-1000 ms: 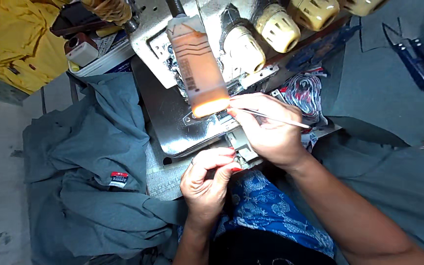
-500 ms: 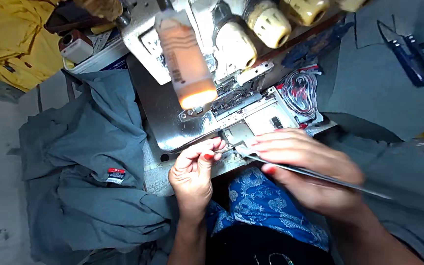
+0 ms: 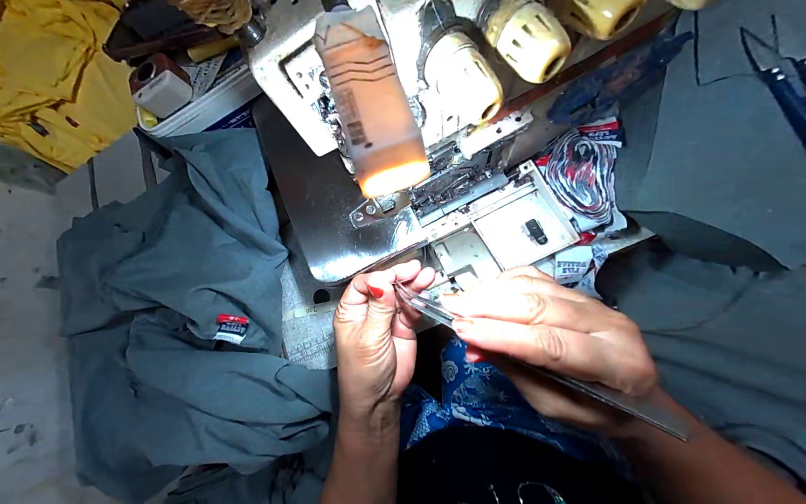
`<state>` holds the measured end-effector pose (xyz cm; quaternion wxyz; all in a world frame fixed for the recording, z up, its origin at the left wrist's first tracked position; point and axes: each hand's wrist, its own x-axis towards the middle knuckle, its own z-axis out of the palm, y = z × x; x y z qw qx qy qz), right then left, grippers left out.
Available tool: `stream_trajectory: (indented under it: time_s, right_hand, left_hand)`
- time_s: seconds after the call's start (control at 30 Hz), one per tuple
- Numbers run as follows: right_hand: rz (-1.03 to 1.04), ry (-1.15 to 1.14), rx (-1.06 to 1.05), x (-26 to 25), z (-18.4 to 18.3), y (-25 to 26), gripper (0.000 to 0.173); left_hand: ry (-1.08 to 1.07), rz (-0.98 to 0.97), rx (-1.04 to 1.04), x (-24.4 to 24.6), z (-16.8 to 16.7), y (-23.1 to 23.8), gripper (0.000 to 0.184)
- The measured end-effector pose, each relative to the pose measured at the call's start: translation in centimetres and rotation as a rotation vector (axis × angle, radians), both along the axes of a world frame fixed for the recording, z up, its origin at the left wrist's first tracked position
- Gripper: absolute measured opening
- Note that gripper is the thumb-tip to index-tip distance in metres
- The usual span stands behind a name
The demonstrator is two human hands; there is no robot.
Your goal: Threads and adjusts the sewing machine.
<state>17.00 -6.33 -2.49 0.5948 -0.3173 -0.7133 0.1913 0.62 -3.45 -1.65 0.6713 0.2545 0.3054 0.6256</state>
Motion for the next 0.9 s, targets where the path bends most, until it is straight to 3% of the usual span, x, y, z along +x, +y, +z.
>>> stream_trajectory:
  time_s: [0.43,0.53,0.67,0.8,0.9]
  right_hand:
    - [-0.021,0.096,-0.001,-0.2,-0.1,-0.3,0.011]
    - [-0.158,0.155,-0.048,0.9,0.6,-1.0,0.011]
    - [-0.399,0.197,-0.019,1.8,1.2,0.0,0.018]
    - [-0.467,0.189,-0.002,-0.7,0.2,2.5,0.015]
    - [-0.493,0.228,0.008,-3.1,-1.0,4.3,0.014]
  left_hand:
    - [0.029,-0.043,0.027,-0.1,0.1,-0.2,0.019]
    - [0.433,0.005,0.309,-0.6,0.0,-0.4,0.021]
    - [1.087,0.373,0.702,-1.0,0.3,-0.1,0.010]
    - [1.369,0.335,0.789,-0.9,0.1,1.4,0.027]
    - [1.453,0.386,0.855,-0.4,-1.2,1.9,0.026]
